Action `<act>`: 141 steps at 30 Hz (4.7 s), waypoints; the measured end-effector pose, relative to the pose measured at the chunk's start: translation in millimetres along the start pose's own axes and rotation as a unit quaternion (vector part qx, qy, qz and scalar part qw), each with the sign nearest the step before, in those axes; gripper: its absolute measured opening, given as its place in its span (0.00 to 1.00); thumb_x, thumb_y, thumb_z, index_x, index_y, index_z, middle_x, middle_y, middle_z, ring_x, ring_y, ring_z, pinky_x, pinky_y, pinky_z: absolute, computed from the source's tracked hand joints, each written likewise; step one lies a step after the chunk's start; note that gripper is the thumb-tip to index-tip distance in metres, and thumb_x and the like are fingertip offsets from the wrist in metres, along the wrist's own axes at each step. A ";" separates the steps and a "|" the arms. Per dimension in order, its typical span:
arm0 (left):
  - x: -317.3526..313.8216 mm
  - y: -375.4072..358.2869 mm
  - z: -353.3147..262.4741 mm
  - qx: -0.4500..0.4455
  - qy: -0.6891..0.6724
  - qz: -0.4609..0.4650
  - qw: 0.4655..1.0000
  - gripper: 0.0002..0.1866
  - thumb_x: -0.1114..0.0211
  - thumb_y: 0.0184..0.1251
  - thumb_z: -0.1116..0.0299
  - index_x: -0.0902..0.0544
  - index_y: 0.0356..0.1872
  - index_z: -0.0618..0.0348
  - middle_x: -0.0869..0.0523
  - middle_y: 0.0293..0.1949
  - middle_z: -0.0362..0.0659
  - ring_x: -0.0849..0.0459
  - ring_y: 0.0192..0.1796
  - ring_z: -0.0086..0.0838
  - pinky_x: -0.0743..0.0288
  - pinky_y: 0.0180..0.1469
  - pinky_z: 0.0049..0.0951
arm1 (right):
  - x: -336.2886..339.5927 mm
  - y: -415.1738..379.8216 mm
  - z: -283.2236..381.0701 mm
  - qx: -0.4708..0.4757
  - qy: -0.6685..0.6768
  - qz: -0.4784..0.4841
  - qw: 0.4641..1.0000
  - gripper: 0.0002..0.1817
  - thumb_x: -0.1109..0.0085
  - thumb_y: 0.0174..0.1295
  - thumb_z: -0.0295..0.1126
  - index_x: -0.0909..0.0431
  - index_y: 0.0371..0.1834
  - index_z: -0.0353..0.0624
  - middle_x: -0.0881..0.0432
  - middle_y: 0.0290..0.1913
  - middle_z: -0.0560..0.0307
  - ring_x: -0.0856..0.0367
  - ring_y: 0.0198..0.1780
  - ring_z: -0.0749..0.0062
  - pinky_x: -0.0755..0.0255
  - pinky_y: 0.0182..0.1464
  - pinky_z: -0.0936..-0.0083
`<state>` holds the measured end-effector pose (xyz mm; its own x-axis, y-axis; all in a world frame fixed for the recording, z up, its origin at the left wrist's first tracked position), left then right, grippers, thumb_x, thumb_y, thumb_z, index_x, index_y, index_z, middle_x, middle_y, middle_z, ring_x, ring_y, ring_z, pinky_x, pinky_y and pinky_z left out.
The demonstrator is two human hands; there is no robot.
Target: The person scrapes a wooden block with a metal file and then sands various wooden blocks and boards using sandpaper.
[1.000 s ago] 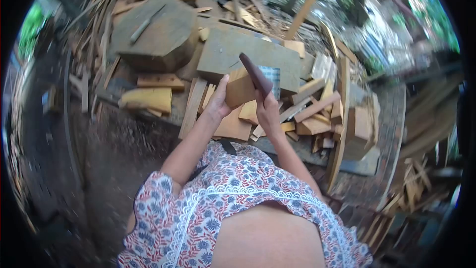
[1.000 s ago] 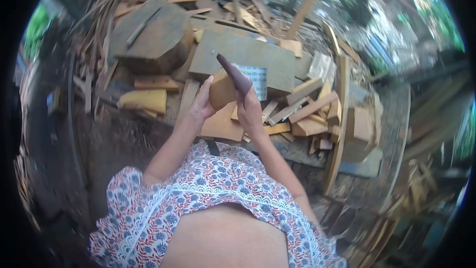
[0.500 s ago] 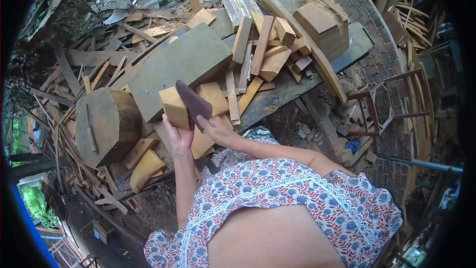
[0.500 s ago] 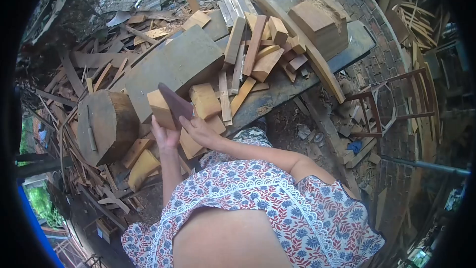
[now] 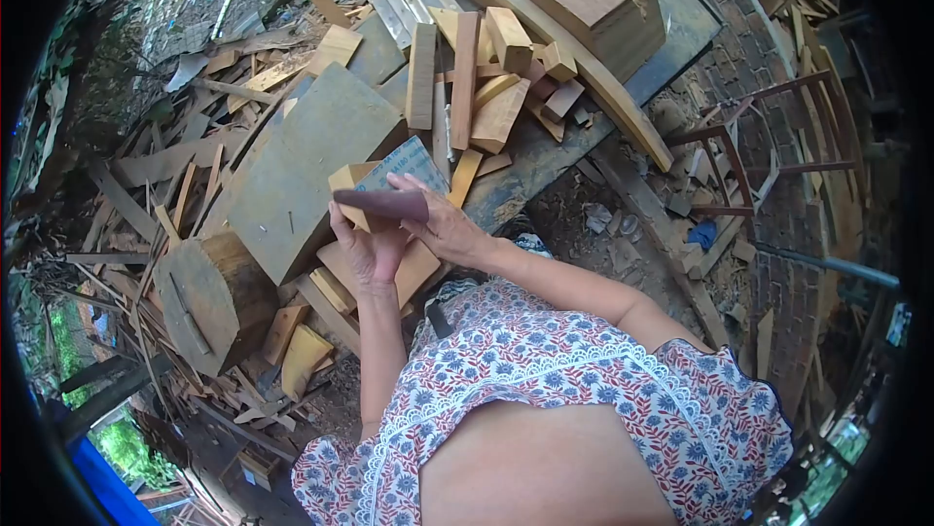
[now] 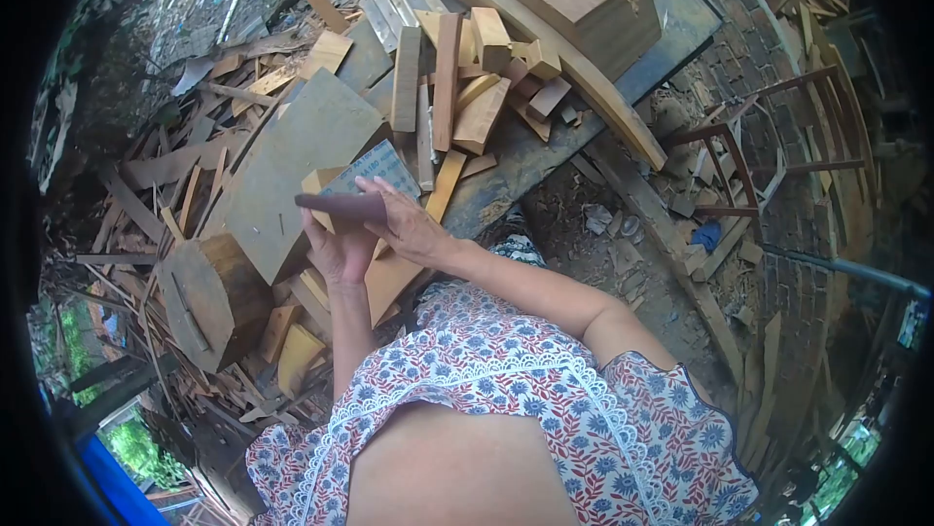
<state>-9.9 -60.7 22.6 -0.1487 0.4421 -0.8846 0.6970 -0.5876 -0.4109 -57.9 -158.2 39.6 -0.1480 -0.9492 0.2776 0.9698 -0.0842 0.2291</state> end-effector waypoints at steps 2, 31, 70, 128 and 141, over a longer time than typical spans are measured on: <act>-5.5 19.9 12.6 0.004 0.016 -0.005 1.000 0.29 0.36 0.55 0.44 0.27 0.50 0.55 0.26 0.52 0.43 0.30 0.57 0.35 0.41 0.63 0.39 | 22.5 7.6 -6.8 0.007 0.015 -0.024 1.000 0.21 0.49 0.62 0.31 0.35 0.60 0.41 0.39 0.65 0.46 0.45 0.68 0.47 0.49 0.68 0.62; 35.1 277.7 24.3 -0.207 0.679 -0.132 0.692 0.19 0.41 0.61 0.60 0.22 0.45 0.66 0.19 0.43 0.57 0.20 0.47 0.44 0.28 0.48 0.36 | 228.2 -19.3 -131.6 -0.261 -0.130 -0.127 0.948 0.24 0.60 0.69 0.47 0.31 0.54 0.37 0.22 0.38 0.39 0.25 0.40 0.44 0.34 0.44 0.65; 109.1 -127.9 -143.2 -0.156 0.381 -0.119 0.904 0.15 0.51 0.71 0.56 0.25 0.41 0.57 0.35 0.16 0.31 0.37 0.15 0.15 0.42 0.17 0.17 | 114.1 35.5 -55.3 -0.165 -0.045 -0.044 0.984 0.28 0.59 0.69 0.46 0.39 0.61 0.32 0.28 0.52 0.46 0.25 0.50 0.66 0.27 0.53 0.73; 148.6 -138.2 -130.6 -0.266 0.321 -0.257 0.872 0.16 0.43 0.64 0.61 0.30 0.46 0.61 0.23 0.40 0.43 0.19 0.38 0.25 0.18 0.38 0.28 | -202.8 28.1 13.8 0.247 -0.218 0.283 0.901 0.21 0.51 0.59 0.25 0.35 0.56 0.30 0.32 0.59 0.38 0.38 0.63 0.45 0.43 0.61 0.57; 122.9 27.3 -132.3 -0.052 0.464 -0.248 0.849 0.18 0.46 0.60 0.52 0.22 0.33 0.58 0.19 0.26 0.41 0.20 0.24 0.24 0.24 0.24 0.22 | -113.1 90.4 -77.5 -0.042 -0.256 0.170 0.951 0.21 0.60 0.68 0.43 0.32 0.48 0.33 0.24 0.39 0.31 0.26 0.44 0.37 0.34 0.45 0.57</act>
<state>83.6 67.3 -68.0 0.1420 0.9893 -0.0332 0.7753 -0.1320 -0.6177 61.6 -82.0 -43.4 0.1224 -0.6563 0.7445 0.9873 0.1570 -0.0239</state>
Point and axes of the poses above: each hand's wrist, its own y-axis towards the middle knuckle, its own x-axis out of the back of the hand, z = x × y, the point moved 6 cm from there along y, towards the middle knuckle
